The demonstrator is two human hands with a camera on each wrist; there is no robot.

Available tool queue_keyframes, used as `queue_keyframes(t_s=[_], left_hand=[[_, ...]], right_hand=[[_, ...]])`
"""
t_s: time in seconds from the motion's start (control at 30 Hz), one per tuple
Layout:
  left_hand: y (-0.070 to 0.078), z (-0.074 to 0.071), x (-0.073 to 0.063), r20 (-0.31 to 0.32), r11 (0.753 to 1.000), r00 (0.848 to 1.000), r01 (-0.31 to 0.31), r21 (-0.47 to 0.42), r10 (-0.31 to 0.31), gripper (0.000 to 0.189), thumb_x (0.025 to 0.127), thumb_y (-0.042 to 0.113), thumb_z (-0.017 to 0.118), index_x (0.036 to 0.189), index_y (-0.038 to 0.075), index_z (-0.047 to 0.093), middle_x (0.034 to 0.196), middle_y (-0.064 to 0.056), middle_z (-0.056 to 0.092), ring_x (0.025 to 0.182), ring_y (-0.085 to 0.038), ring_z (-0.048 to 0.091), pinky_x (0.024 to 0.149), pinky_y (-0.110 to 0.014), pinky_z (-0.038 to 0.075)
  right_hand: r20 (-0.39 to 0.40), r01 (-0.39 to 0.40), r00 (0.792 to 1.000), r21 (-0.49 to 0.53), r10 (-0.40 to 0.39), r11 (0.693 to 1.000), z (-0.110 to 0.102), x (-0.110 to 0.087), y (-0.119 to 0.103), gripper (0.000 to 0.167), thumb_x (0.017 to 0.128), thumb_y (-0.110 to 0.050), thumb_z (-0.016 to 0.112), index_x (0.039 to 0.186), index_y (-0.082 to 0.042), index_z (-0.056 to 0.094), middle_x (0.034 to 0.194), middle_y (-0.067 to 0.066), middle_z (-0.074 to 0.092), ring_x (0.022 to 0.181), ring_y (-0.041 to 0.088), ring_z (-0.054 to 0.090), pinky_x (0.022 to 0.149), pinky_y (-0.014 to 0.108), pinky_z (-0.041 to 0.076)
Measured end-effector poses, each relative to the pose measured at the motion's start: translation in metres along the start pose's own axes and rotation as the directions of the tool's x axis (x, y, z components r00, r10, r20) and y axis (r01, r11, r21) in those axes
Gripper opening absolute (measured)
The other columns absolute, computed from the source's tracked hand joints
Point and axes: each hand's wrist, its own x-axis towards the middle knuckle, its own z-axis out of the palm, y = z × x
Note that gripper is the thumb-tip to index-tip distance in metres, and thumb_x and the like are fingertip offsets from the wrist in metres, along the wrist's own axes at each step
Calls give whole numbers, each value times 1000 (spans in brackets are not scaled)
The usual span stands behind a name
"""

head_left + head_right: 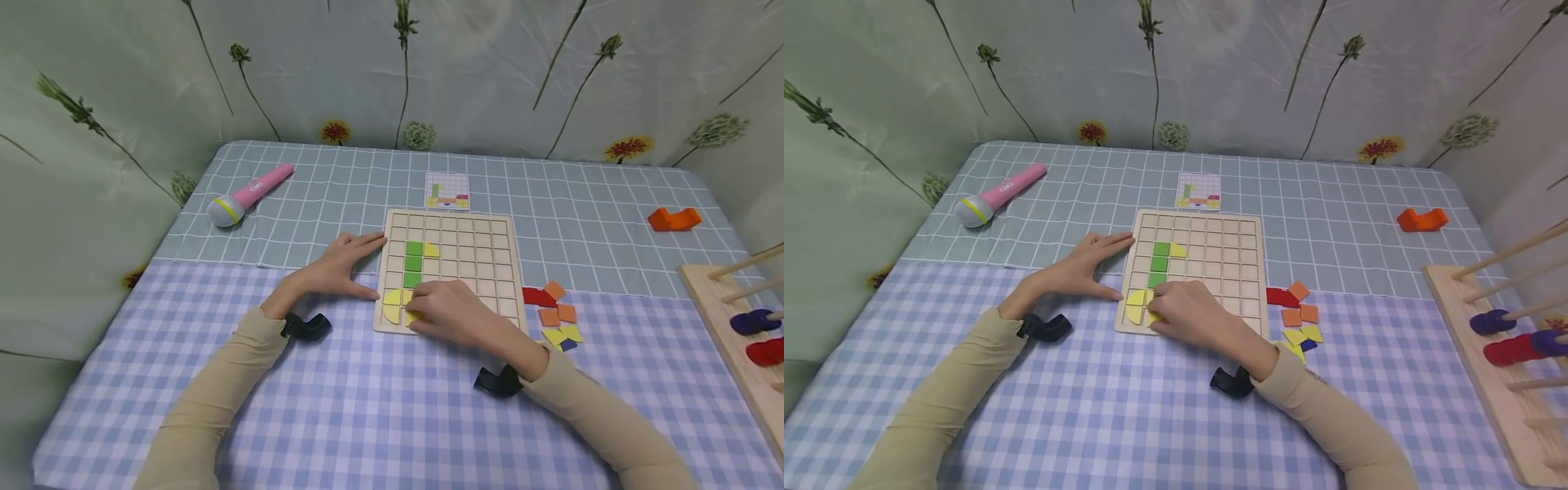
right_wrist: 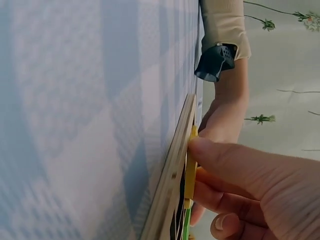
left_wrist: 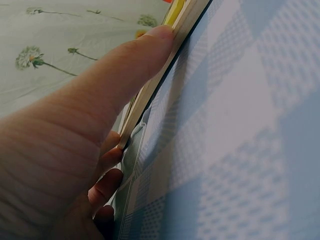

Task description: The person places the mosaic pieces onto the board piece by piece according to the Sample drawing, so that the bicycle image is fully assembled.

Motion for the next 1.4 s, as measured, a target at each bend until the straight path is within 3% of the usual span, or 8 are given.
queue_keyframes(t_s=[0.23, 0.53, 1.03, 1.4], left_hand=[[-1, 1, 1, -1, 1000, 1000, 10, -6, -10, 100, 70, 46, 79, 149, 14, 27, 157, -4, 23, 115, -25, 33, 96, -44, 28], [-1, 0, 1, -1, 1000, 1000, -4, 0, 4, 101, 70, 46, 79, 149, 14, 26, 157, -5, 22, 114, -25, 33, 96, -43, 27], [-2, 0, 1, 7, 1000, 1000, 4, -11, -4, 100, 70, 45, 79, 150, 14, 26, 158, -5, 22, 113, -24, 33, 95, -43, 27], [0, -1, 1, -2, 1000, 1000, -7, 5, 7, 101, 69, 44, 80, 149, 13, 26, 157, -6, 24, 116, -26, 34, 96, -44, 28]], right_hand=[[-47, -1, 999, -8, 1, 1000, 4, 1, 0, 8, 80, -23, 73, 84, -16, 74, 75, -5, 61, 63, 5, 47, 55, 16, 38], [-115, 12, 993, 28, -9, 1000, 9, 1, 1, 11, 79, -21, 74, 87, -14, 75, 80, -3, 65, 68, 6, 55, 61, 20, 46], [-126, 5, 992, 57, 2, 998, 4, -1, 4, 9, 79, -17, 73, 86, -13, 74, 82, -3, 66, 71, 6, 59, 64, 22, 48], [-90, -83, 992, 110, 93, 990, -4, -5, 10, 9, 83, -10, 67, 87, -12, 74, 85, -2, 69, 78, 9, 63, 72, 28, 52]])
